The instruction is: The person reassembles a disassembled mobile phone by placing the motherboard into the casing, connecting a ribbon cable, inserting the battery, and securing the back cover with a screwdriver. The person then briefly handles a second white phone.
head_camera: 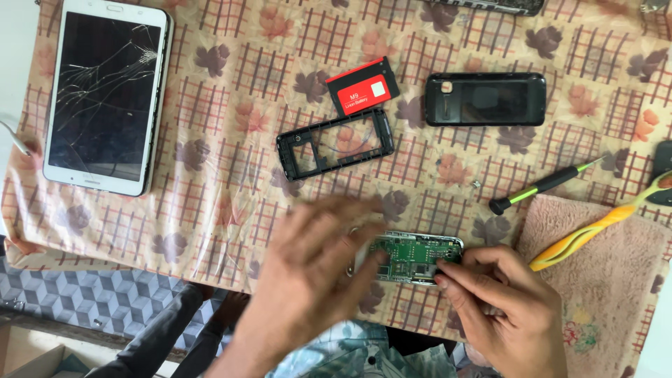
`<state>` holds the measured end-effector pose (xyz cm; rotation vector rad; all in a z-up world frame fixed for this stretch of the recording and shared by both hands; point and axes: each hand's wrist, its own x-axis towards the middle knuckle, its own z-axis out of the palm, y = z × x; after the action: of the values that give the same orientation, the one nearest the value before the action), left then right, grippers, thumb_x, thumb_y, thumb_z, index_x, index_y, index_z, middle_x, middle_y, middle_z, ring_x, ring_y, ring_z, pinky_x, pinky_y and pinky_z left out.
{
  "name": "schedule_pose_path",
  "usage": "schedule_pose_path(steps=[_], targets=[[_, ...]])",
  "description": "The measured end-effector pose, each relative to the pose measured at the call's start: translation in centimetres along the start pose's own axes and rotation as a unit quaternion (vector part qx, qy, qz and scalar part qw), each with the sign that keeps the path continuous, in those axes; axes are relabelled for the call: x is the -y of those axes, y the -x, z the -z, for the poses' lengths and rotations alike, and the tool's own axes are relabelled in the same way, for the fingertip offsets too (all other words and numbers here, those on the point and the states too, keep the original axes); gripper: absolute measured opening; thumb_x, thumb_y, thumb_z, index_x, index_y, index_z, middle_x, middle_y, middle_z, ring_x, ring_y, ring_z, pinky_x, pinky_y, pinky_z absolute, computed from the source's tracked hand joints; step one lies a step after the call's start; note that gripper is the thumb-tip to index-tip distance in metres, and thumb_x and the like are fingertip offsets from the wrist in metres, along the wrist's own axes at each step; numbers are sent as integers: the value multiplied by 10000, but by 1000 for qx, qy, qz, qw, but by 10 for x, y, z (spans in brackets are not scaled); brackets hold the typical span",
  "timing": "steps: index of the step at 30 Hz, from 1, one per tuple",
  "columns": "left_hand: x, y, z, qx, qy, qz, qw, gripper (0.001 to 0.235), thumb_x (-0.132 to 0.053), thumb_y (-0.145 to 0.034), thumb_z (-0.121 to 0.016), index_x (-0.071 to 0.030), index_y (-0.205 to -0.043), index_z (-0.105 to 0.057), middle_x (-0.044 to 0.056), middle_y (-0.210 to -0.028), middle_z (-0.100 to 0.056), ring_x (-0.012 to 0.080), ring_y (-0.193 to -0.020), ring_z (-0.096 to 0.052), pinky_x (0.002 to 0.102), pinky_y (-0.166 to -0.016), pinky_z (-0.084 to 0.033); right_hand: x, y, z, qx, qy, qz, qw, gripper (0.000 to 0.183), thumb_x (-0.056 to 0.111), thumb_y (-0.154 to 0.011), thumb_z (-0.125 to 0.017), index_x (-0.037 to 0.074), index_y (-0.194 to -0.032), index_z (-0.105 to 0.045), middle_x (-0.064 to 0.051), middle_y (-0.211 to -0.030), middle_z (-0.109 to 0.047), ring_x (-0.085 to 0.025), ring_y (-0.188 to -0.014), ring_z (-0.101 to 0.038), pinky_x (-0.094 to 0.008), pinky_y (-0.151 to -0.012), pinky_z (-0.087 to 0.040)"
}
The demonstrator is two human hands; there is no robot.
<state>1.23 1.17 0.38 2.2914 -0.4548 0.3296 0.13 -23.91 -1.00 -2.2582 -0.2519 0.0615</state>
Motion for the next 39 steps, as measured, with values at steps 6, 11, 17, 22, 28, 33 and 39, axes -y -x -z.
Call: schedule_pose_path(steps=[6, 11, 17, 22, 28, 33, 39], targets=[[29, -20, 26, 0, -119, 42, 992, 503, -213, -876, -802, -54, -1334, -669, 131, -1429, -619, 341, -1368, -531, 476, -1091, -476, 1, 12, 7, -41, -42, 33, 998, 279, 59, -855, -754, 33, -1132, -737, -65, -1062, -695, -98, -842, -743, -201, -614, -627], [35, -25, 21, 11, -131, -10, 991, 546, -313, -862, -800, -36, -1312, -663, 158, -1436, -598, 353, -1363, -517, 514, -1103, -458, -3, 29, 27, -156, 225, 33, 961, 183, 134, -918, -813, 110, -1092, -762, -104, -1167, -695, -204, -1015, -658, -297, -742, -548], [19, -10, 15, 67, -7, -87, 994, 562, -391, -825, -809, -43, -1246, -675, 110, -1337, -650, 296, -1240, -591, 450, -1037, -458, -7, 14, 35, -175, 288, -5, 941, 437, 207, -808, -825, 45, -1204, -737, -188, -1369, -616, -323, -1214, -620, -421, -950, -546], [10, -1, 7, 111, -1, -75, 991, 580, -346, -789, -813, -26, -1251, -667, 91, -1240, -682, 274, -1190, -610, 437, -967, -467, -11, 7, 43, -156, 222, -17, 962, 409, 192, -842, -795, 33, -1213, -726, -191, -1475, -587, -320, -1251, -649, -400, -950, -543], [13, -12, 4, 72, -15, -94, 993, 595, -316, -802, -800, 4, -1277, -640, 99, -1252, -689, 271, -1175, -616, 426, -987, -475, -28, 2, 59, -136, 199, 38, 970, 396, 175, -882, -768, 63, -1258, -718, -129, -1503, -592, -291, -1304, -642, -372, -1078, -518], [14, -24, 1, 75, -40, -64, 994, 573, -289, -816, -807, 11, -1270, -627, 109, -1238, -693, 280, -1158, -619, 433, -946, -473, -11, -3, 65, -140, 270, 81, 949, 425, 174, -773, -787, 28, -1166, -722, -164, -1433, -606, -348, -1228, -652, -416, -986, -544], [18, -30, 1, 53, -7, -54, 997, 625, -274, -803, -808, 15, -1310, -585, 137, -1283, -682, 288, -1198, -616, 423, -976, -475, 34, -28, 54, -43, 153, 113, 981, 399, 181, -800, -797, 47, -1170, -730, -94, -1283, -698, -263, -1111, -729, -351, -902, -606]])
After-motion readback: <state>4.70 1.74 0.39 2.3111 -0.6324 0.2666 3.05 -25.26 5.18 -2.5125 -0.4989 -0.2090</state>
